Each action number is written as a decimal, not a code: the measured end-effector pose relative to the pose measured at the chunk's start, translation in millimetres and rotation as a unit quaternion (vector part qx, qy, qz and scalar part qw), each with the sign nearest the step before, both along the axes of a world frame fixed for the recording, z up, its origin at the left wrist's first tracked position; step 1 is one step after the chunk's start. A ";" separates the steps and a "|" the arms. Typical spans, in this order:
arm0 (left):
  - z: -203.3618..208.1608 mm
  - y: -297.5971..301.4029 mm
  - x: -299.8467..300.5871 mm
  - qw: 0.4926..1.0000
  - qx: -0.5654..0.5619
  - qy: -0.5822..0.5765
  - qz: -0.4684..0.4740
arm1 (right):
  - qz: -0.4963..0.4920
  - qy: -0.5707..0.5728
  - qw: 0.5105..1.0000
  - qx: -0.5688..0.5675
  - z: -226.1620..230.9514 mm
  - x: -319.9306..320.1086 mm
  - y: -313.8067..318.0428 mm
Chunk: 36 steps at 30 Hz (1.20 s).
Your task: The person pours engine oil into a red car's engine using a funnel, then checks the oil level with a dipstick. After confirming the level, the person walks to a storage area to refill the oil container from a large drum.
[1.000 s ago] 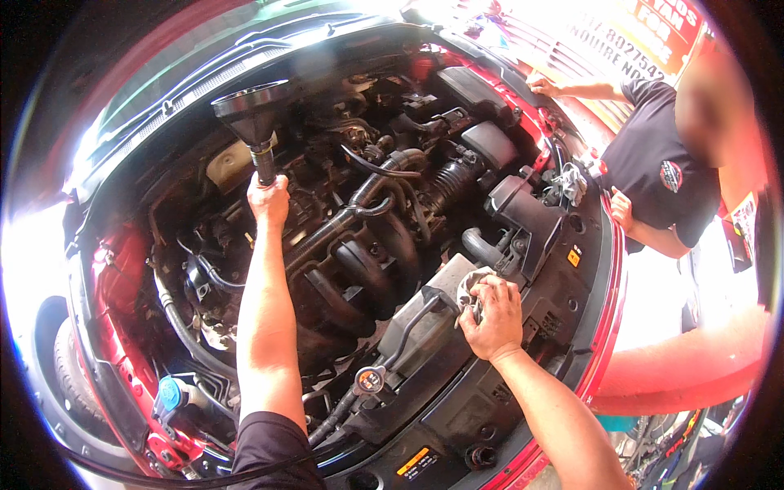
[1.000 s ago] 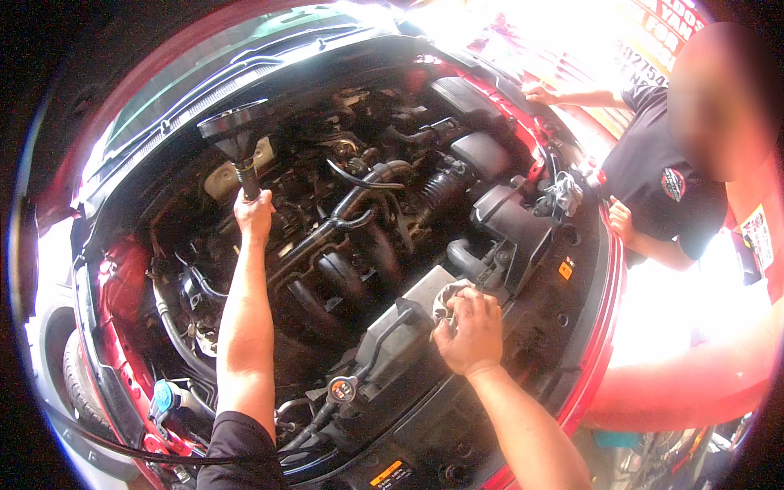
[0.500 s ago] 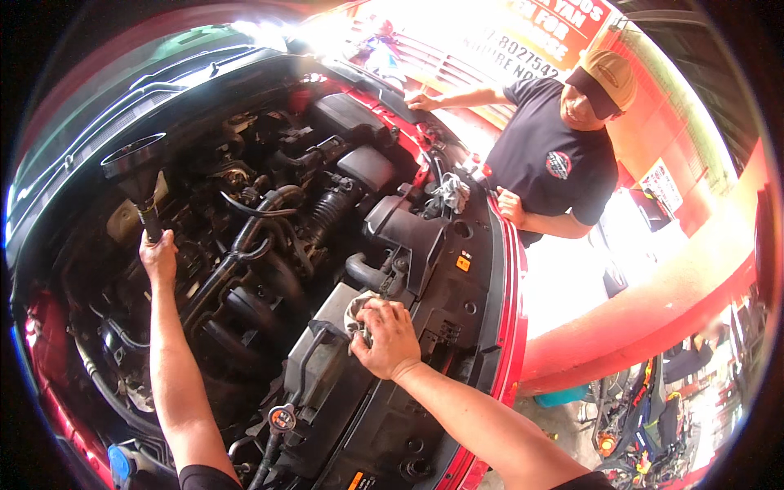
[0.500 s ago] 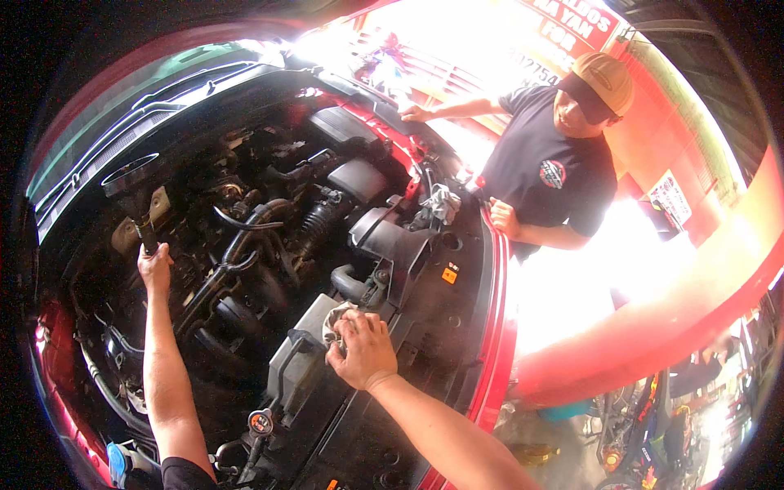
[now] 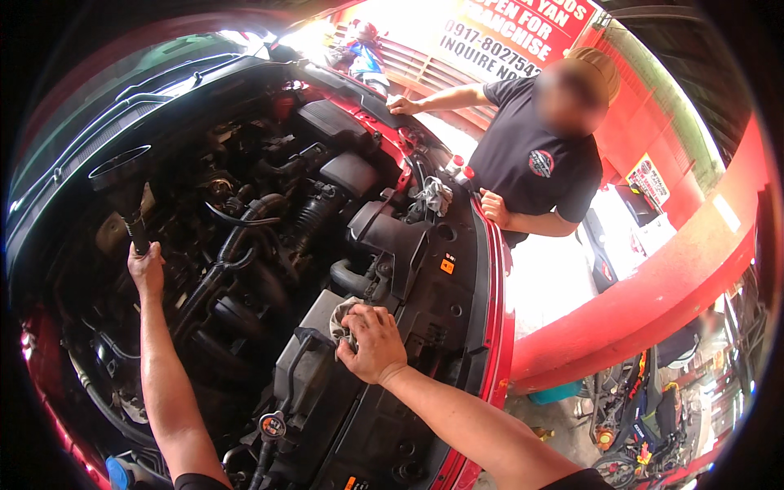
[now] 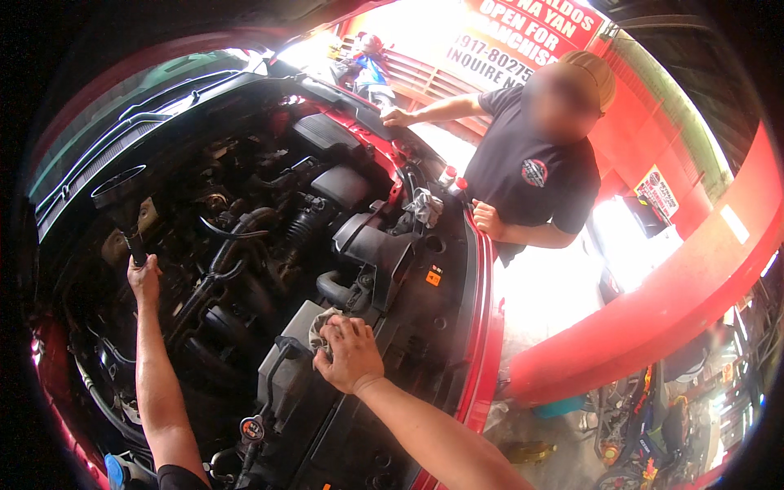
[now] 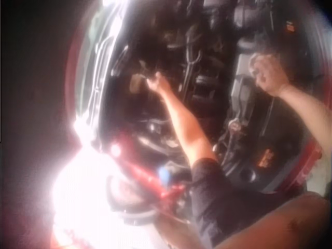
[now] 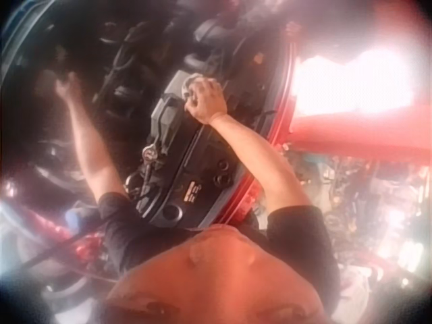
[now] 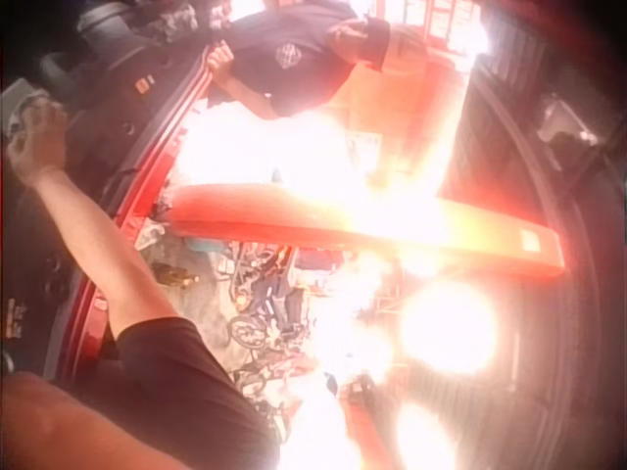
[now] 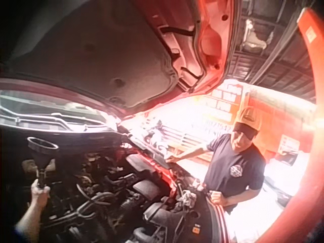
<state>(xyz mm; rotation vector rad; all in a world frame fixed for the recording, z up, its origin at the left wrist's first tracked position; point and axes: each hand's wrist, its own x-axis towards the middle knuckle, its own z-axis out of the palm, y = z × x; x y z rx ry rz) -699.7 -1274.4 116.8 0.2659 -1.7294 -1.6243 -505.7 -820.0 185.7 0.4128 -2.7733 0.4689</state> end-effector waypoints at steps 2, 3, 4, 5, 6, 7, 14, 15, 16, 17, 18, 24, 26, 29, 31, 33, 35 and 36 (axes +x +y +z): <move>-0.2 0.7 -0.1 1.000 -0.001 0.001 -0.001 | -0.001 0.005 1.000 0.002 -0.6 0.4 0.9; -1.5 -0.7 -1.3 1.000 -0.002 0.003 -0.001 | 0.000 0.007 1.000 -0.001 -0.3 0.5 1.2; -2.2 -1.0 -2.1 1.000 -0.004 0.004 -0.001 | 0.000 0.008 1.000 -0.003 -0.1 0.5 1.3; -1.4 0.3 -1.2 1.000 0.000 0.003 -0.004 | 0.001 0.008 1.000 -0.005 -1.0 0.5 1.5; 0.7 1.5 0.5 1.000 0.003 0.002 -0.008 | 0.000 0.004 1.000 -0.003 -2.0 0.4 1.7; 1.3 2.7 1.5 1.000 0.007 0.001 -0.012 | -0.001 0.000 1.000 -0.002 -3.0 0.2 1.9; 6.0 4.5 4.8 1.000 -0.003 -0.020 -0.006 | -0.002 -0.005 1.000 0.000 -0.7 0.7 2.0; 6.4 4.1 5.5 1.000 -0.006 -0.019 -0.005 | -0.002 -0.008 1.000 -0.001 0.0 0.5 1.7; 7.0 3.8 5.8 1.000 -0.009 -0.018 -0.004 | -0.003 -0.012 1.000 -0.002 1.2 0.5 1.2; 7.1 3.6 5.8 1.000 -0.006 -0.015 -0.004 | -0.003 -0.016 1.000 -0.003 1.5 0.8 0.8; 7.2 3.5 5.8 1.000 -0.002 -0.013 -0.005 | -0.003 -0.013 1.000 -0.002 1.0 0.6 0.6; 7.2 4.0 5.3 1.000 -0.004 -0.022 -0.006 | 0.000 0.004 1.000 0.003 0.0 0.5 1.7; 4.5 1.3 4.3 1.000 -0.004 -0.022 -0.009 | 0.002 0.008 1.000 0.003 -1.1 0.5 1.5; 1.8 0.7 3.7 1.000 -0.003 -0.021 -0.008 | 0.002 0.004 1.000 0.004 0.9 0.6 0.8; 2.2 0.9 2.5 1.000 -0.004 -0.026 -0.004 | 0.004 0.008 1.000 0.002 0.4 0.5 1.2; 4.7 3.4 4.1 0.999 -0.005 -0.032 0.001 | 0.003 0.006 1.000 0.001 0.4 0.5 1.6; 4.2 3.2 4.3 0.999 -0.008 -0.034 0.002 | 0.002 0.001 1.000 0.002 1.8 0.8 1.3; 2.1 0.9 3.0 0.999 -0.011 -0.033 0.002 | 0.002 0.001 1.000 0.002 1.6 0.8 1.2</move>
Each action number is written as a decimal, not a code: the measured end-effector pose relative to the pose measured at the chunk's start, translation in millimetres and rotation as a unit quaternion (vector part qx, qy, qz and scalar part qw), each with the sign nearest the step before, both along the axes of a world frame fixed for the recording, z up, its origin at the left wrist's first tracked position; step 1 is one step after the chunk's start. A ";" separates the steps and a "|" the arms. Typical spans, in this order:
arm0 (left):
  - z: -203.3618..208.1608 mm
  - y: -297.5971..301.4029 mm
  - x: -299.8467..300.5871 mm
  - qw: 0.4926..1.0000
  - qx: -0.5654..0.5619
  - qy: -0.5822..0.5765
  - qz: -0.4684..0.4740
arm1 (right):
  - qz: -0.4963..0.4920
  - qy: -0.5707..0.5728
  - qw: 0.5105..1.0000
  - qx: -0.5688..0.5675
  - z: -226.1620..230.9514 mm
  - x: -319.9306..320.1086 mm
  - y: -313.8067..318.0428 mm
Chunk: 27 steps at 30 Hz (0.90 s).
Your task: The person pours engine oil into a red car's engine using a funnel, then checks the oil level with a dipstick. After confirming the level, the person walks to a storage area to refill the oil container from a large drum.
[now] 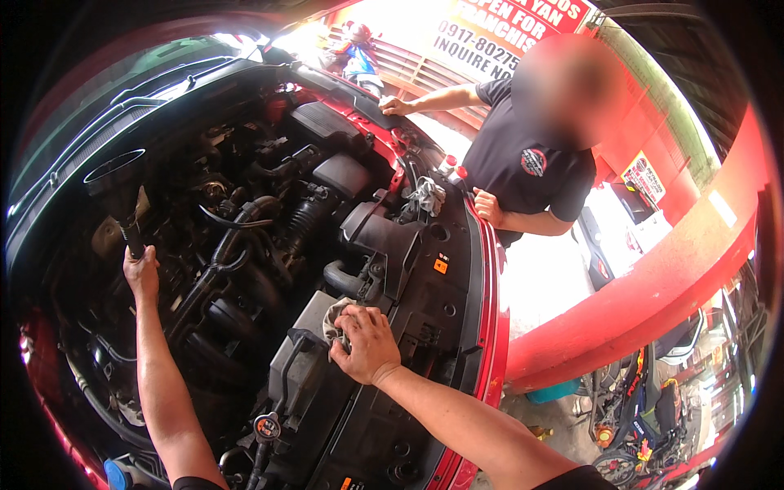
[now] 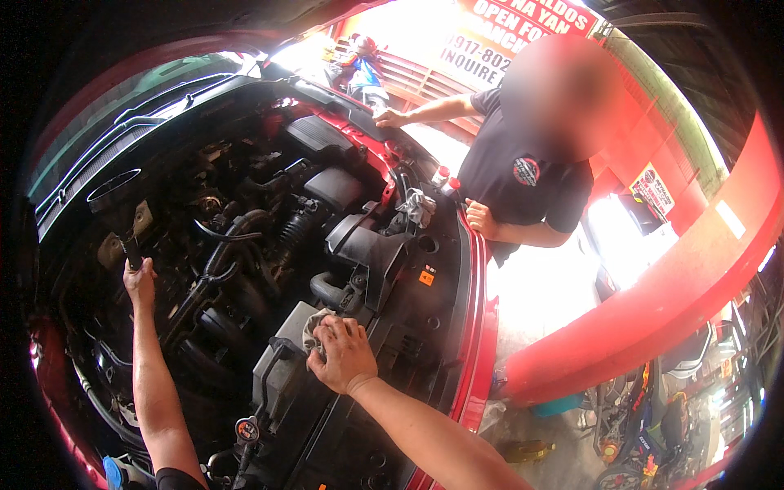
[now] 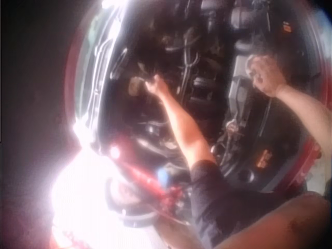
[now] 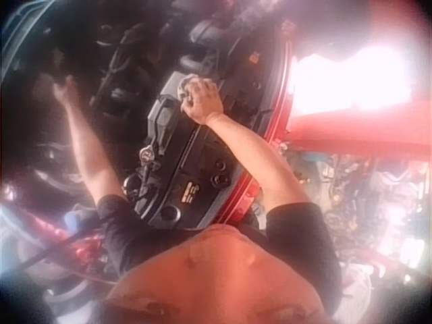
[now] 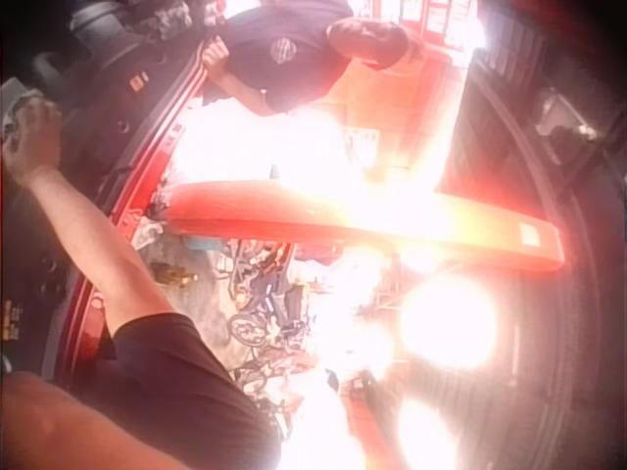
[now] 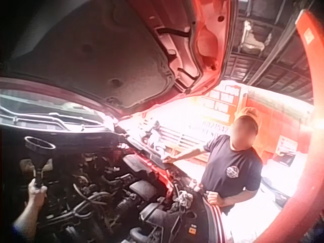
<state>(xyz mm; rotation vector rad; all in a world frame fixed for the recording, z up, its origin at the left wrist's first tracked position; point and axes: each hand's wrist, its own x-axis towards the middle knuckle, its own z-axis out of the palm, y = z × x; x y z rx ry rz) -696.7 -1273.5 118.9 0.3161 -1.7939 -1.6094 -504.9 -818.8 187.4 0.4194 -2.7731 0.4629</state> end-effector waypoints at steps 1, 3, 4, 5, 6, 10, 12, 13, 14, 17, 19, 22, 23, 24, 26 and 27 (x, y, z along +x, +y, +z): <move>-1.3 -1.6 -0.8 1.000 -0.003 0.001 -0.001 | -0.001 0.000 1.000 0.001 -0.5 0.1 -0.2; -2.1 -1.7 -1.4 1.000 0.003 0.004 0.000 | -0.003 -0.003 1.000 0.002 -0.7 0.0 -0.3; -2.5 -1.9 -1.7 1.000 0.006 0.005 0.000 | -0.004 -0.005 1.000 0.002 -0.5 0.0 -0.5; -3.7 -3.5 -2.4 1.000 0.005 0.009 -0.002 | -0.005 -0.006 1.000 0.001 -0.3 -0.1 -0.5; -5.1 -5.7 -3.1 1.000 0.004 0.013 -0.003 | -0.004 -0.009 1.000 -0.001 -0.5 -0.2 -0.7; -2.8 2.5 -1.3 1.000 0.009 0.015 0.000 | -0.006 -0.012 1.000 -0.003 -0.1 0.3 1.0; -3.5 -3.4 -1.0 1.000 0.002 0.011 0.004 | -0.003 -0.012 1.000 -0.006 -0.3 -0.2 -0.7; -3.7 -5.6 -0.8 1.000 -0.001 0.009 0.005 | -0.002 -0.013 1.000 -0.007 -0.6 -0.6 -1.4; -4.2 -3.8 -1.2 1.000 0.000 0.016 0.002 | -0.003 -0.014 1.000 -0.005 -0.5 -0.2 -1.0; -6.0 -1.5 -2.5 1.000 0.003 0.028 -0.005 | 0.000 0.022 1.000 -0.007 -2.8 -1.0 -0.1; -9.4 -6.7 -4.5 1.000 0.003 0.024 -0.003 | 0.001 0.018 1.000 -0.013 -2.5 -1.2 -0.3; -11.3 -8.1 -5.0 1.000 0.009 0.022 -0.009 | 0.001 0.014 1.000 -0.016 -3.6 -1.0 -0.3; -9.3 -5.9 -4.2 1.000 0.009 0.021 -0.007 | 0.000 0.013 1.000 -0.017 -3.8 -0.9 -0.1; -6.6 -3.1 -2.6 1.000 0.008 0.019 -0.005 | -0.001 0.012 1.000 -0.016 -3.3 -1.0 0.2; -6.5 -3.0 -3.1 1.000 0.005 0.021 0.000 | -0.003 0.009 1.000 -0.015 -1.8 -0.8 -0.3; -8.9 -6.1 -4.7 1.000 0.002 0.024 0.002 | -0.003 0.009 1.000 -0.014 -0.9 -0.6 -1.1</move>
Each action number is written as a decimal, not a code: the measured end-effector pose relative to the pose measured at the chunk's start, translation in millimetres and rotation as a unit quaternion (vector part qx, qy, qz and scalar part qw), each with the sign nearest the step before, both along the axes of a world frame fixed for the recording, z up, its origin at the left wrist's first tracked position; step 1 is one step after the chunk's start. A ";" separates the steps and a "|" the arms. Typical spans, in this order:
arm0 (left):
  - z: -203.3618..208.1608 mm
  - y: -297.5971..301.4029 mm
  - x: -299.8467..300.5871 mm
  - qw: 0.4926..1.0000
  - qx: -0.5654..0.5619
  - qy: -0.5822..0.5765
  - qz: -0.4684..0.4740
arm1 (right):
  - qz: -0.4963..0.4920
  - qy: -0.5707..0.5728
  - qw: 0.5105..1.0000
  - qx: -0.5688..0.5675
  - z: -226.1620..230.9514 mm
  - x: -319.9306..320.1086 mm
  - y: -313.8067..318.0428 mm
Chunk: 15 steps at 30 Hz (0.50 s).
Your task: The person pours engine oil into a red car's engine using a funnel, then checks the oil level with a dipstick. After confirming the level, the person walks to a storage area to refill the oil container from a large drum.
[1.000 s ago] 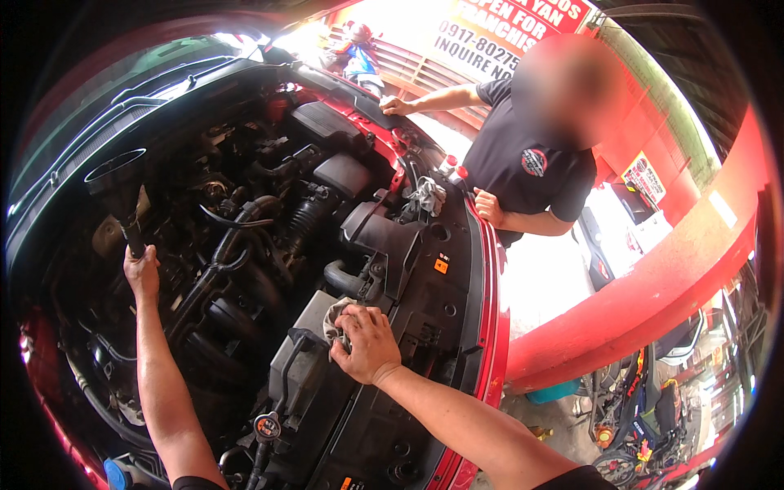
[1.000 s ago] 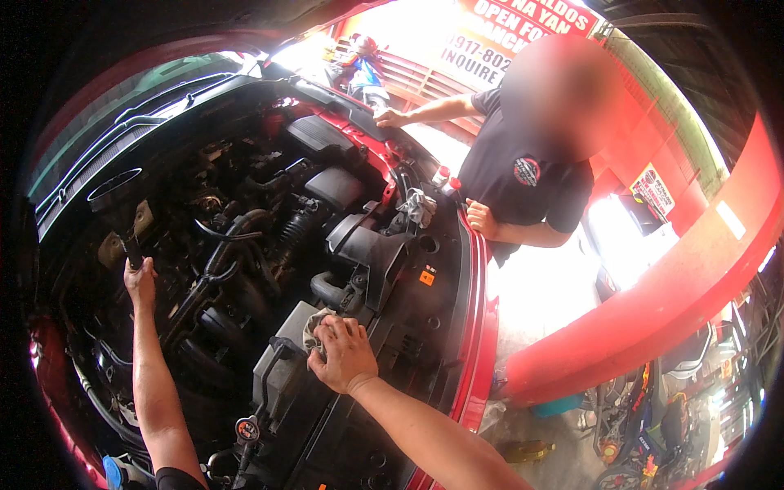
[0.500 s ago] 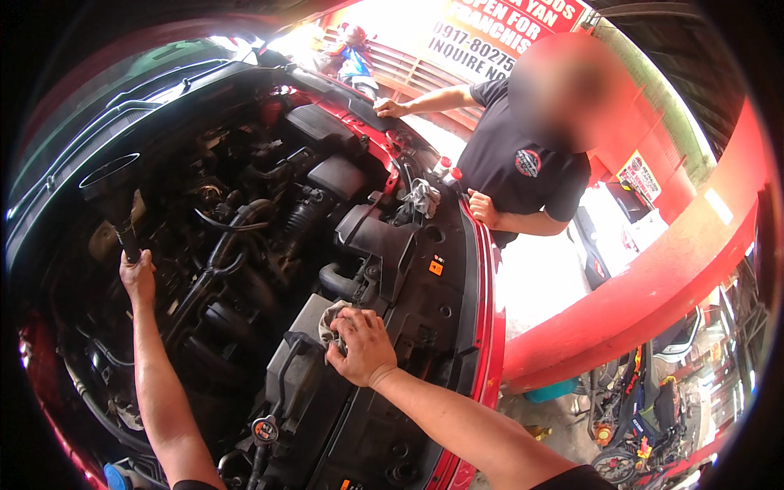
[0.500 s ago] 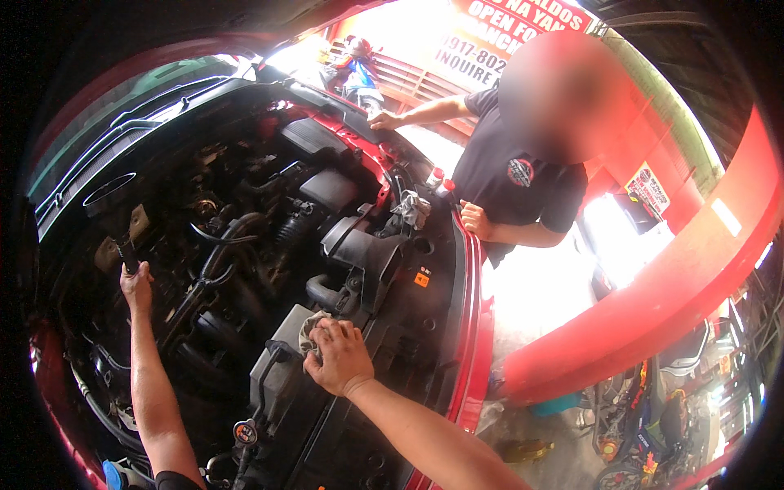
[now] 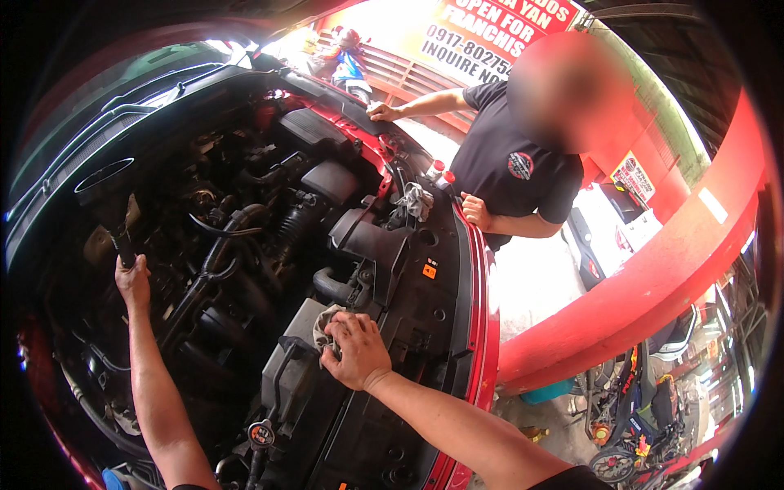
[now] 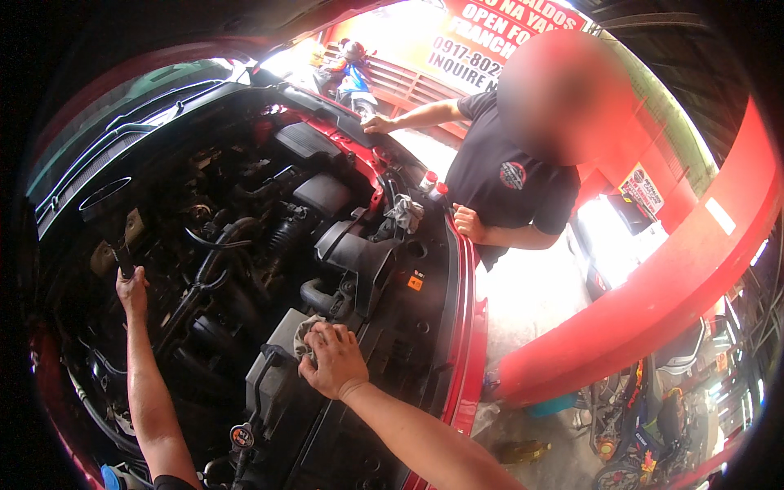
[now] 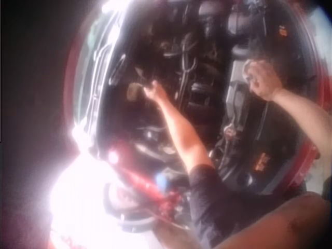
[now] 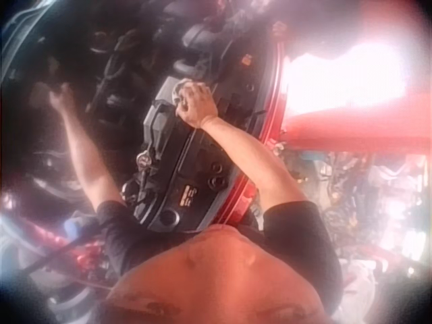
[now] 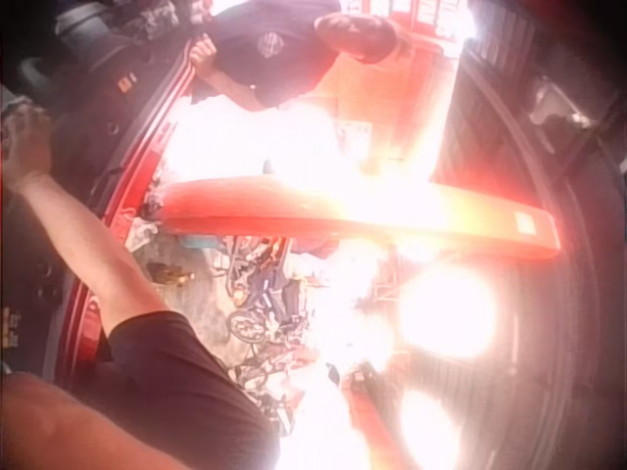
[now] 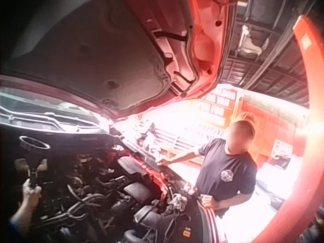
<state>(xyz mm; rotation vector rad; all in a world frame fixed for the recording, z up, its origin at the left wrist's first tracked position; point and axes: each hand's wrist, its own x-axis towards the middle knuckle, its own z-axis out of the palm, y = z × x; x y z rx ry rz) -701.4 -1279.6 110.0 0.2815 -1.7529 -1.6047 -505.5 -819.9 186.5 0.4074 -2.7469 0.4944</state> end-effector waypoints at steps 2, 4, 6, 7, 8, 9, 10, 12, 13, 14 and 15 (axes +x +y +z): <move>0.5 0.2 0.2 1.000 -0.002 0.002 -0.002 | -0.001 -0.003 1.000 0.001 1.1 0.4 -0.8; 5.4 4.9 3.7 1.000 -0.002 0.000 -0.010 | -0.001 -0.006 1.000 0.003 0.2 0.4 0.1; 6.7 5.2 4.6 1.000 0.001 -0.005 -0.009 | 0.000 -0.006 1.000 0.003 0.5 0.2 0.7; 7.2 5.5 5.0 1.000 0.002 -0.008 -0.009 | 0.001 -0.005 1.000 0.002 0.0 0.2 0.8; 7.9 6.1 5.2 1.000 0.004 -0.012 -0.006 | 0.001 -0.004 1.000 0.001 -0.4 0.3 0.9; 8.6 7.0 5.5 1.000 0.006 -0.015 -0.004 | 0.000 -0.005 1.000 0.002 -0.4 0.5 1.0; 8.7 7.9 5.3 1.000 0.008 -0.018 -0.002 | -0.001 -0.007 1.000 0.003 -0.3 0.7 1.2; 5.8 5.2 3.8 1.000 0.003 -0.003 -0.009 | -0.001 -0.009 1.000 0.004 -1.1 0.6 0.8; 3.8 3.6 2.5 1.000 0.000 0.004 -0.012 | -0.002 -0.010 1.000 0.004 -1.6 0.4 0.8; 2.2 2.2 1.5 1.000 -0.002 0.007 -0.013 | -0.002 -0.011 1.000 0.004 -1.9 0.4 0.6; 0.8 1.0 0.6 1.000 -0.003 0.011 -0.014 | -0.001 -0.010 1.000 0.003 -1.3 0.5 0.3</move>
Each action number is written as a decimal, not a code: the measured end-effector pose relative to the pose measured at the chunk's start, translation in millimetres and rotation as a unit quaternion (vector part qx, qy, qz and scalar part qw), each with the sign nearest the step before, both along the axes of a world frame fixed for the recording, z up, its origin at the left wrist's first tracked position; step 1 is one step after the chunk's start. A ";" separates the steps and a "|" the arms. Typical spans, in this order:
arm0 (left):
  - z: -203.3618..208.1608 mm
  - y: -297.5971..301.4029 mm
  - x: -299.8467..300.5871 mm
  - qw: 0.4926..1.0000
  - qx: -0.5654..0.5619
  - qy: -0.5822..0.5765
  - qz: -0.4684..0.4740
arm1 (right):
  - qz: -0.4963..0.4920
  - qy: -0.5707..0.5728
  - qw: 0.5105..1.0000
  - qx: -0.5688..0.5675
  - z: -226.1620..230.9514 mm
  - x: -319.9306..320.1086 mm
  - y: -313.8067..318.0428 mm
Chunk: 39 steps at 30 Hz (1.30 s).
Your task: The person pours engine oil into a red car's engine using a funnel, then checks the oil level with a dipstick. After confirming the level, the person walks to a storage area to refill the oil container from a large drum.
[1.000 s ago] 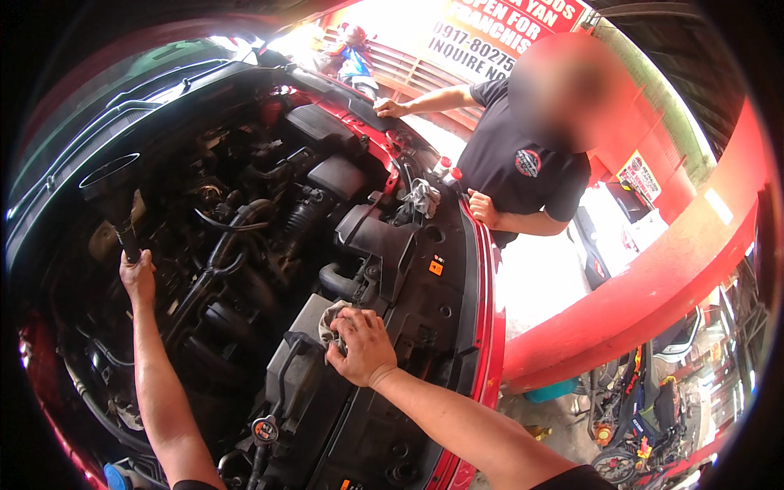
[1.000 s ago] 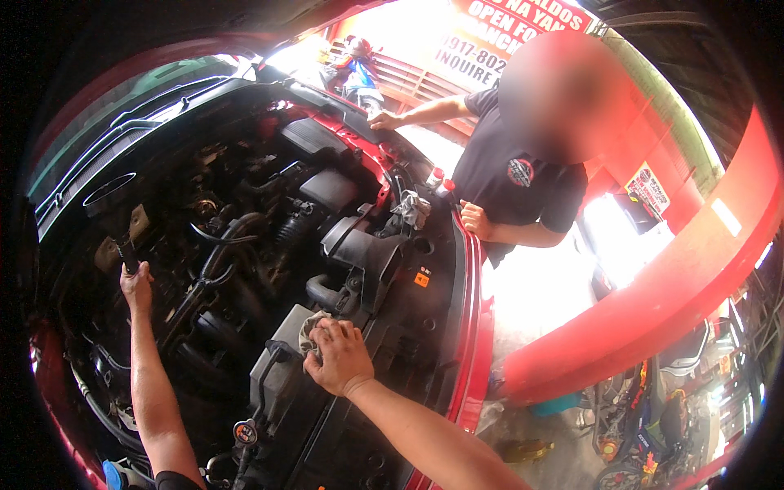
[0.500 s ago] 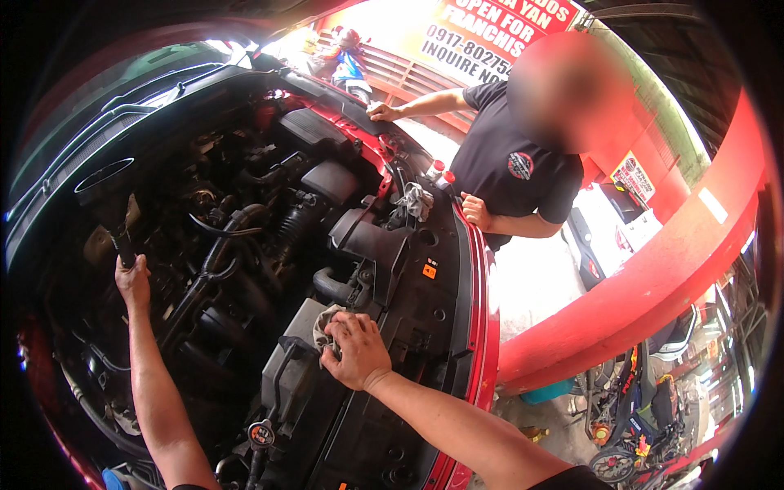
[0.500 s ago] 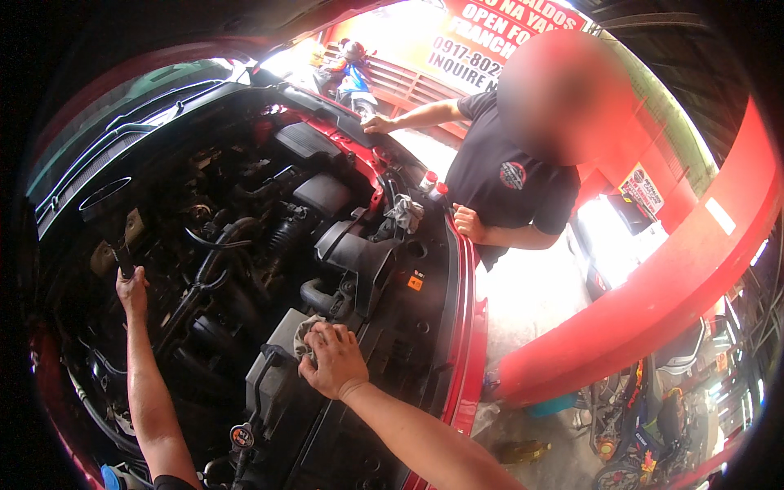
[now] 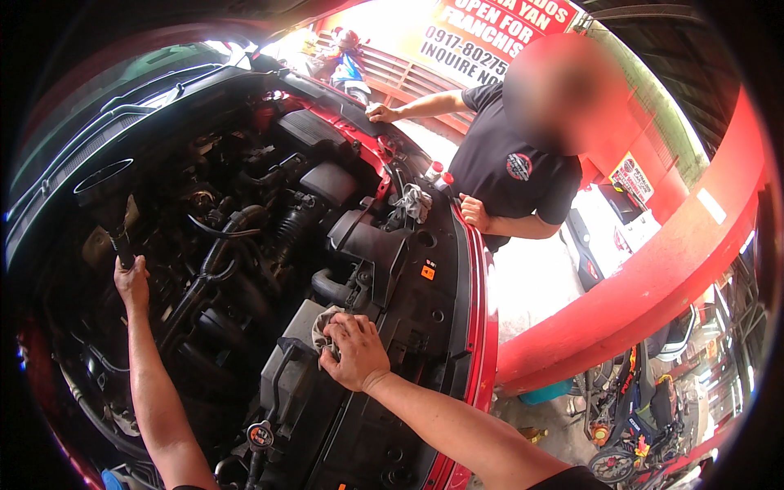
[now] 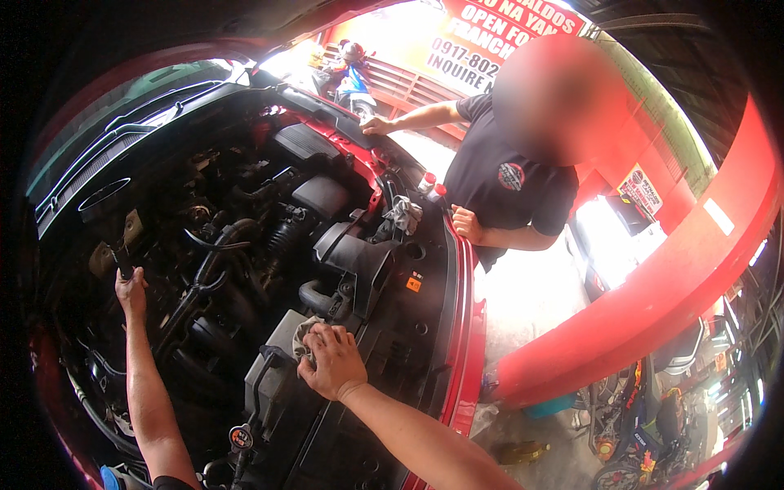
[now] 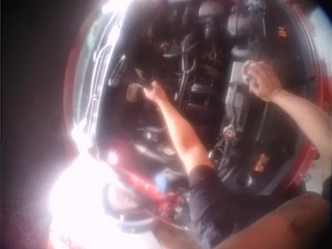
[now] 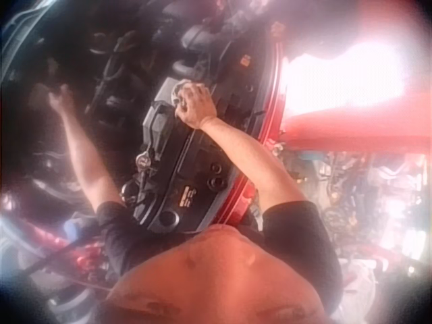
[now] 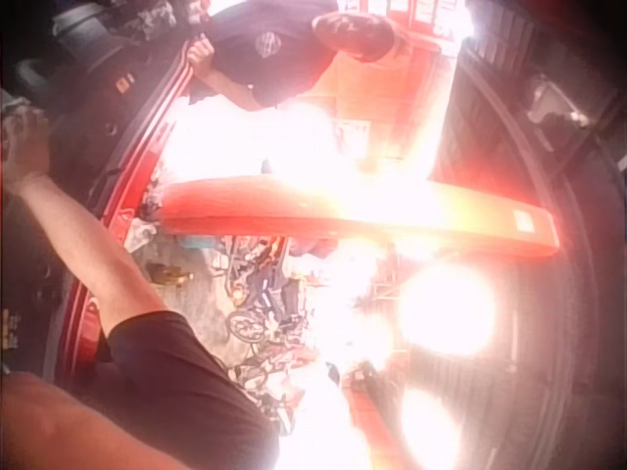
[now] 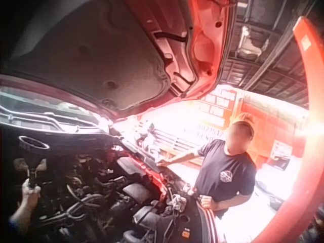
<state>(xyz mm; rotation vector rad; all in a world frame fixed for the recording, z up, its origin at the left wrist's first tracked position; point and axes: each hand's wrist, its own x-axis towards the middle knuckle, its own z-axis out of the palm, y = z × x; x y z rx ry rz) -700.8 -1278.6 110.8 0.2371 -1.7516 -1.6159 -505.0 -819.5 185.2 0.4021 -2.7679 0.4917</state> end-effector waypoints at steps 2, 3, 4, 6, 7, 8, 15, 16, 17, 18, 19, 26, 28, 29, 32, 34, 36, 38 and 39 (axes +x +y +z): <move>-1.2 -0.9 -0.5 1.000 0.000 0.000 -0.001 | 0.000 0.003 1.000 -0.001 1.7 0.4 -0.1; -0.9 -0.3 -0.4 1.000 0.001 -0.004 -0.001 | 0.001 0.004 1.000 -0.002 1.3 0.2 0.2; -0.4 0.3 -0.2 1.000 0.002 -0.008 -0.001 | 0.002 0.006 1.000 -0.003 0.6 -0.2 0.6; 1.8 2.3 1.1 1.000 0.003 -0.014 0.001 | 0.004 0.009 1.000 -0.003 -0.2 -0.3 1.1; 2.3 3.0 1.5 1.000 0.004 -0.017 0.002 | 0.005 0.011 1.000 -0.003 -0.2 -0.3 1.6; 1.8 1.9 1.3 1.000 0.001 -0.016 0.005 | 0.006 0.013 1.000 -0.003 -0.1 -0.4 1.4; -1.0 -2.5 -0.3 1.000 0.003 -0.004 0.007 | 0.004 0.004 1.000 0.001 1.1 -0.7 -2.0; -1.8 -7.7 -0.5 1.000 0.002 0.000 0.005 | 0.005 -0.008 1.000 0.005 2.0 -1.1 -2.0; -0.1 -3.6 -0.3 1.000 0.005 -0.005 0.007 | 0.001 -0.020 1.000 0.014 3.4 -0.5 0.1; 1.3 1.8 0.4 1.000 0.009 -0.011 0.010 | 0.000 -0.019 1.000 0.015 3.6 0.2 0.6; 2.9 6.1 1.3 1.000 0.012 -0.016 0.012 | -0.001 -0.017 1.000 0.016 3.6 0.9 1.0; 4.0 3.3 1.4 1.000 0.003 -0.015 0.012 | 0.005 0.011 1.000 -0.001 3.2 0.7 0.0; 6.8 1.2 3.8 1.000 0.004 -0.011 0.016 | 0.010 0.011 1.000 -0.004 3.5 0.1 -2.7; 7.0 3.0 5.0 1.000 0.004 -0.014 0.013 | 0.010 0.009 1.000 -0.005 1.7 0.8 -3.4; 6.7 7.3 5.8 1.000 0.004 -0.017 0.007 | 0.002 0.010 1.000 0.002 -0.1 -0.4 0.8; 6.2 8.2 4.6 1.000 0.006 -0.012 0.001 | -0.001 0.009 1.000 0.005 0.0 0.1 1.1; 4.6 6.4 3.0 1.000 0.006 -0.013 0.002 | 0.002 0.013 1.000 0.003 1.0 0.2 0.0; 1.9 0.3 1.0 1.000 0.002 -0.023 0.009 | 0.004 0.016 1.000 0.004 1.1 -0.1 -0.8; 1.0 -0.6 0.5 1.000 0.002 -0.019 0.009 | 0.005 0.018 1.000 0.003 1.0 -0.4 -1.4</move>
